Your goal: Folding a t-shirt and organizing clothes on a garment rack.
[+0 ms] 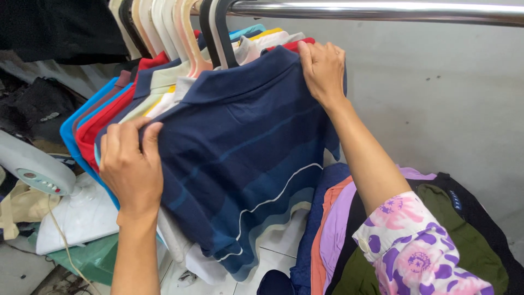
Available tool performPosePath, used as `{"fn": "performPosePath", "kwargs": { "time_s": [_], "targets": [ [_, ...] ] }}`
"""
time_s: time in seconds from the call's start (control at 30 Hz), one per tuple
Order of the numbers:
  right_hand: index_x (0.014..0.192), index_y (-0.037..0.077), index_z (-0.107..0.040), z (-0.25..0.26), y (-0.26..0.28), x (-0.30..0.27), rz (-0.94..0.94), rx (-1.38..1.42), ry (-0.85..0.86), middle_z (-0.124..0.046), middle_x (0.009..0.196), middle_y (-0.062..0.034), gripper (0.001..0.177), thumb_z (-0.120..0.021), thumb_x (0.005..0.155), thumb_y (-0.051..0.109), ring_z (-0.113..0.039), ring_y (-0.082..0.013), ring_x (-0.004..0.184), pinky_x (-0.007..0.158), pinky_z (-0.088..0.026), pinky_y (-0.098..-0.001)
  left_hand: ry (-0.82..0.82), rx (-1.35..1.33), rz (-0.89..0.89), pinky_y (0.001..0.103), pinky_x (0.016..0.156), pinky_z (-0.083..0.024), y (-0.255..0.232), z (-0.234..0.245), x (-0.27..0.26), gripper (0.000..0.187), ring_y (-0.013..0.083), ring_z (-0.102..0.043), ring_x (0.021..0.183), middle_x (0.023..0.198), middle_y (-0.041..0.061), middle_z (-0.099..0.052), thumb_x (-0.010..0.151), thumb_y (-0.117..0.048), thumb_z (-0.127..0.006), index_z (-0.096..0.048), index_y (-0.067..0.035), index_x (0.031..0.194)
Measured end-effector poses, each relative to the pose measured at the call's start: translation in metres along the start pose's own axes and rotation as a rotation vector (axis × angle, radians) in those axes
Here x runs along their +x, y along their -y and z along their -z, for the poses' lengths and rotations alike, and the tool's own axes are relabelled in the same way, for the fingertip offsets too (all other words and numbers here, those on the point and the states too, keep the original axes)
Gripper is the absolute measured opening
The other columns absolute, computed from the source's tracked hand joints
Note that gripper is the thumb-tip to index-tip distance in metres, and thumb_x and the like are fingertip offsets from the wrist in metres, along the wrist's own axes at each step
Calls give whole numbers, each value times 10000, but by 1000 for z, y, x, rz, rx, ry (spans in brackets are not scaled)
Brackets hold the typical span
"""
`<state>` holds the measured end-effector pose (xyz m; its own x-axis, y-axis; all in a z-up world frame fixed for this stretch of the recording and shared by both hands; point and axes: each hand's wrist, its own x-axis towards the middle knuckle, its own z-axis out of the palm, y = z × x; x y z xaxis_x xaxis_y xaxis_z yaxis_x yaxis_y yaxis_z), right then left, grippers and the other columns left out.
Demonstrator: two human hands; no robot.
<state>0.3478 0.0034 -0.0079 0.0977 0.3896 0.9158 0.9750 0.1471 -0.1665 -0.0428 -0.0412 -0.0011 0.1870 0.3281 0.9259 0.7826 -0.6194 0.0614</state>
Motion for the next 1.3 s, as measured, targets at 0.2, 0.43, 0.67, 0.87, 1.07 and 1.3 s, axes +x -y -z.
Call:
{"fn": "performPosePath", "kwargs": {
  "time_s": [0.2,0.43,0.67,0.87,1.07,1.3],
  "targets": [
    [642,35,-515,-6,-34,-19,-178,-46,-33,-528,686,-38,620,-460,1148,389,-464,-208,701,890,-428,-385,-30,-34,50,443,723,-495,10,2,-3,173,318,-621,809,1042,160,-654,1064,62,-675,-726,20,1225],
    [718,156,-482,40,-37,-37,-745,693,109,-398,723,84,461,-620,1048,446,-338,-41,696,628,-311,-208,-102,74,156,606,1196,-234,-17,-30,-16,468,470,-282,1471,1558,264,-352,1148,-198,-655,-481,19,1525],
    [910,160,-662,61,-47,-66,-1027,1041,190,-683,772,-2,329,-736,965,476,-706,-140,657,575,-600,-264,-35,162,-545,573,1256,-63,-56,-135,-49,676,262,-213,1571,1679,-20,-335,934,-604,-601,-424,-438,1566],
    [955,141,-680,84,-35,-68,-1147,1138,197,-718,784,-44,411,-736,914,547,-733,-166,661,561,-627,-304,-16,239,-64,777,1097,-98,-46,-172,-66,766,552,-117,1495,1660,303,-192,1062,-489,-619,-258,-193,1669],
    [1206,119,-712,82,-14,-72,-1073,1466,236,-744,1152,-91,652,-591,891,677,-745,-225,1012,905,-625,-394,169,-172,-267,607,1231,-29,-164,-200,-56,826,376,-61,1578,1706,158,-194,938,-601,-669,-363,-240,1615],
    [1280,128,-685,75,-76,-104,-1119,1481,320,-721,1233,-60,702,-457,950,704,-715,-205,1108,965,-600,-383,20,-322,-324,615,1254,-8,-251,-209,-43,665,352,-131,1589,1705,104,-224,1024,-588,-516,-318,-334,1606]
  ]
}}
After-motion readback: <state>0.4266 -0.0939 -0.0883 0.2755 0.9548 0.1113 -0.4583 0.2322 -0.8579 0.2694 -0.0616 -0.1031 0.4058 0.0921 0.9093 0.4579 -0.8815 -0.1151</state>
